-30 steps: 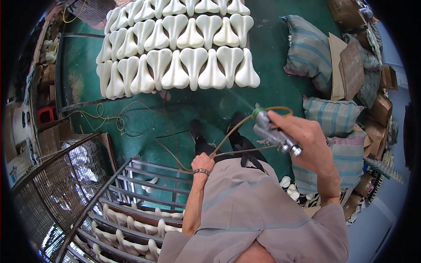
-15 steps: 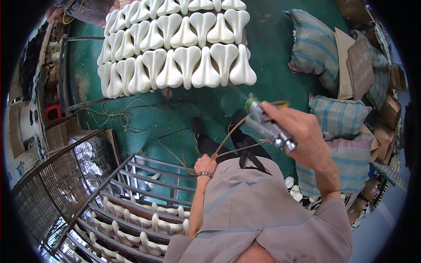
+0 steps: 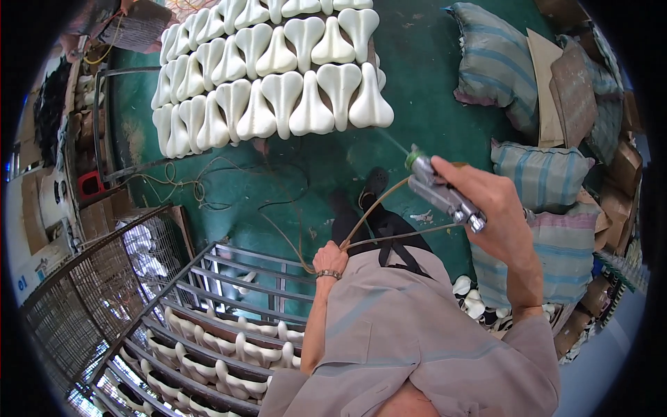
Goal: The worker is seen using a spray gun to coat white foam bicycle saddle components and then moving storage racks to organize the products.
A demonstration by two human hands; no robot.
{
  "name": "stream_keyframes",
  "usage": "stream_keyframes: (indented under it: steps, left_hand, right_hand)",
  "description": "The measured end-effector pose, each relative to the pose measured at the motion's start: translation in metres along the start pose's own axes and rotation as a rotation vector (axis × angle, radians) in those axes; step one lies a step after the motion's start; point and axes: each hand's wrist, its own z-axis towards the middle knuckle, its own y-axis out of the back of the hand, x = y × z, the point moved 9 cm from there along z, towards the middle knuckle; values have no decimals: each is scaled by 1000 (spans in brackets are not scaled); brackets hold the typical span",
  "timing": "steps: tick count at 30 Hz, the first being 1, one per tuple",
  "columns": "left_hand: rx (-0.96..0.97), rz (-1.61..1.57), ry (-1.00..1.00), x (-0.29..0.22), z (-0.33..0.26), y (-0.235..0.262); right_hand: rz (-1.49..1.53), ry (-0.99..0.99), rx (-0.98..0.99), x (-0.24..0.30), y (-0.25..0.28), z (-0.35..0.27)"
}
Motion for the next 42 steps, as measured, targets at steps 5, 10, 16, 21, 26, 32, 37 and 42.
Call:
stream_keyframes:
  steps: [5, 10, 16, 21, 26, 32, 37, 42]
  left_hand:
    - [-5, 31, -58, -1, 5, -1]
    - [7, 37, -92, 5, 0, -2]
    - [29, 12, -111, 18, -5, -11]
    - [81, 24, -158, 32, -6, -30]
    - [127, 57, -162, 30, -3, -35]
    - [414, -529, -590, -28, 20, -45]
    - [271, -967, -606, -104, 138, 5]
    - [-552, -836, -429, -189, 303, 98]
  right_hand:
    - [48, 4, 186, 26, -14, -21]
    - [1, -24, 56, 41, -11, -23]
    - [21, -17, 162, 64, -29, -38]
    - [0, -39, 46, 68, -30, -50]
    - [30, -51, 87, 64, -32, -60]
    - [18, -117, 58, 20, -21, -68]
    - [90, -302, 89, -50, -33, -92]
    - [301, -534, 108, -126, -72, -114]
